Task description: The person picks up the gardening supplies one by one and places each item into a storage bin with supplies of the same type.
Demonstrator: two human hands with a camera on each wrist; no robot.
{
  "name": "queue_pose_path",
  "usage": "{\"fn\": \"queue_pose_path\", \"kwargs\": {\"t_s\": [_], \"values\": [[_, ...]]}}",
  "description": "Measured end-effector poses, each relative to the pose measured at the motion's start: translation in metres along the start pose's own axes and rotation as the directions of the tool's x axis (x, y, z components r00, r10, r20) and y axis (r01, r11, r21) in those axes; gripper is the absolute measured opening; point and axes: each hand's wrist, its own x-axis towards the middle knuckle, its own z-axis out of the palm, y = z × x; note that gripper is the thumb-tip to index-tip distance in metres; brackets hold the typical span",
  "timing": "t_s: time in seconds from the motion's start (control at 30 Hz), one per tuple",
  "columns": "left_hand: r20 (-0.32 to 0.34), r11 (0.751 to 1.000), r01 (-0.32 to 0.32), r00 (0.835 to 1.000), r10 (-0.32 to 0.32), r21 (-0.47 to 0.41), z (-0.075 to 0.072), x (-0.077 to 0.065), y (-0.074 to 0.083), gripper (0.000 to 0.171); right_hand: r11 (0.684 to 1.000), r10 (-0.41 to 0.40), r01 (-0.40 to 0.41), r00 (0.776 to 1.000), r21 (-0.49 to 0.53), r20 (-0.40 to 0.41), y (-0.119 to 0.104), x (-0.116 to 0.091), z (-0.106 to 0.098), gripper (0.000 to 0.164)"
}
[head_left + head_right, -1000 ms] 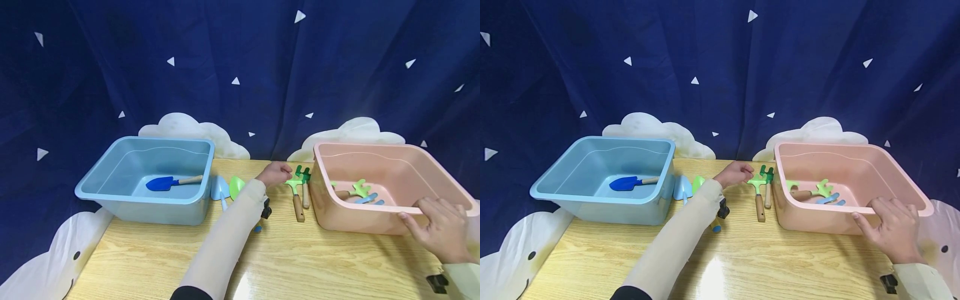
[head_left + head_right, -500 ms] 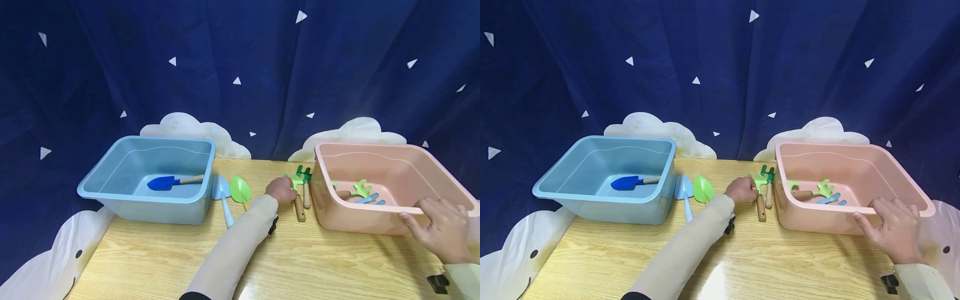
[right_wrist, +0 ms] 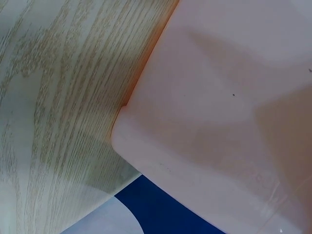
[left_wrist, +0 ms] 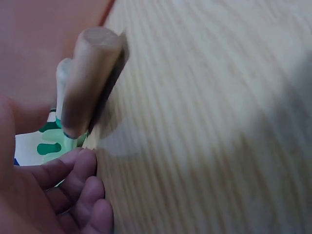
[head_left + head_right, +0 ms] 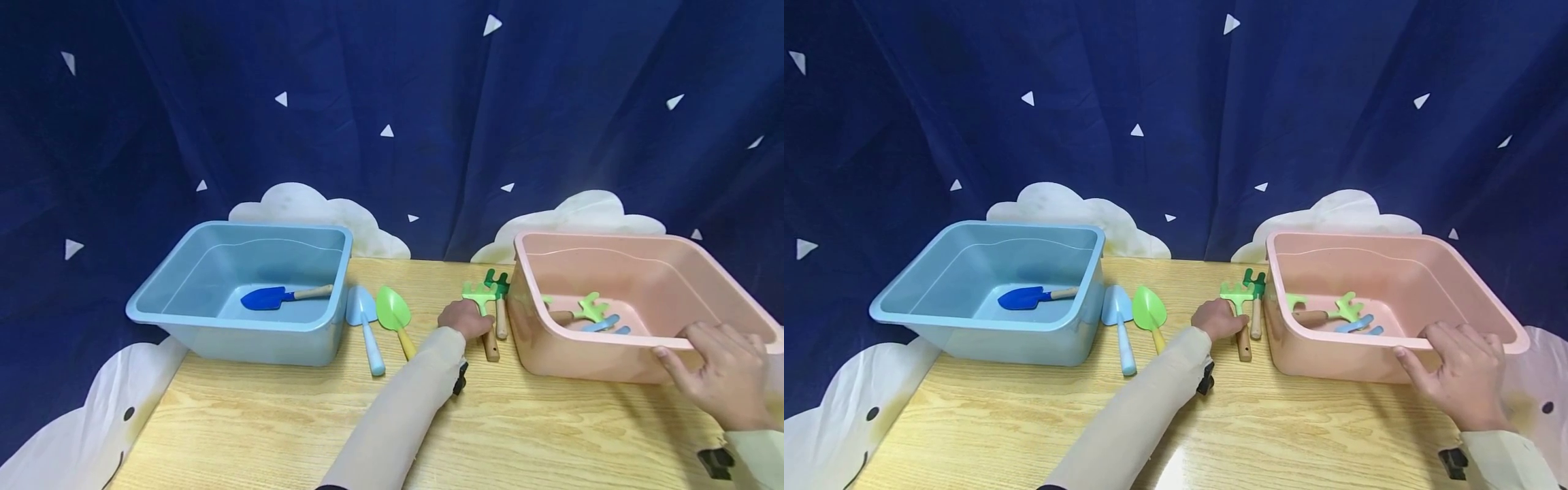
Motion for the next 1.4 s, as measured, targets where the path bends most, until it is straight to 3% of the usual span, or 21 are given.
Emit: {"fn": "queue_pose_path", "kwargs": {"t_s": [0.3, 0.67, 1.07, 1.3, 1.4], "values": [[-0.017, 0.998, 0.05, 0.999, -0.05, 0.023, 0.002, -0.015, 0.008, 0.041, 0.999, 0.034, -0.034, 0.999, 0.0, 0.033, 0.003, -0.005, -0.001, 0.081], [-0.036, 0.994, 0.105, 0.994, -0.105, 0.003, 0.014, -0.005, 0.012, 0.039, 0.999, 0.025, -0.026, 0.999, 0.025, 0.035, 0.002, -0.003, -0.001, 0.08], [-0.016, 0.992, 0.129, 0.991, -0.129, -0.014, 0.01, -0.004, 0.011, 0.031, 1.0, 0.019, -0.019, 0.999, 0.009, 0.038, 0.001, -0.003, -0.001, 0.081], [-0.008, 0.992, 0.104, 0.994, -0.105, -0.072, 0.003, -0.005, 0.01, 0.03, 1.0, 0.023, -0.023, 0.999, 0.011, 0.04, 0.003, -0.003, -0.001, 0.079], [0.013, 0.982, 0.094, 0.996, -0.093, -0.164, -0.001, -0.004, 0.007, 0.033, 1.0, 0.026, -0.026, 0.999, 0.008, 0.039, 0.004, -0.003, -0.001, 0.079]]}}
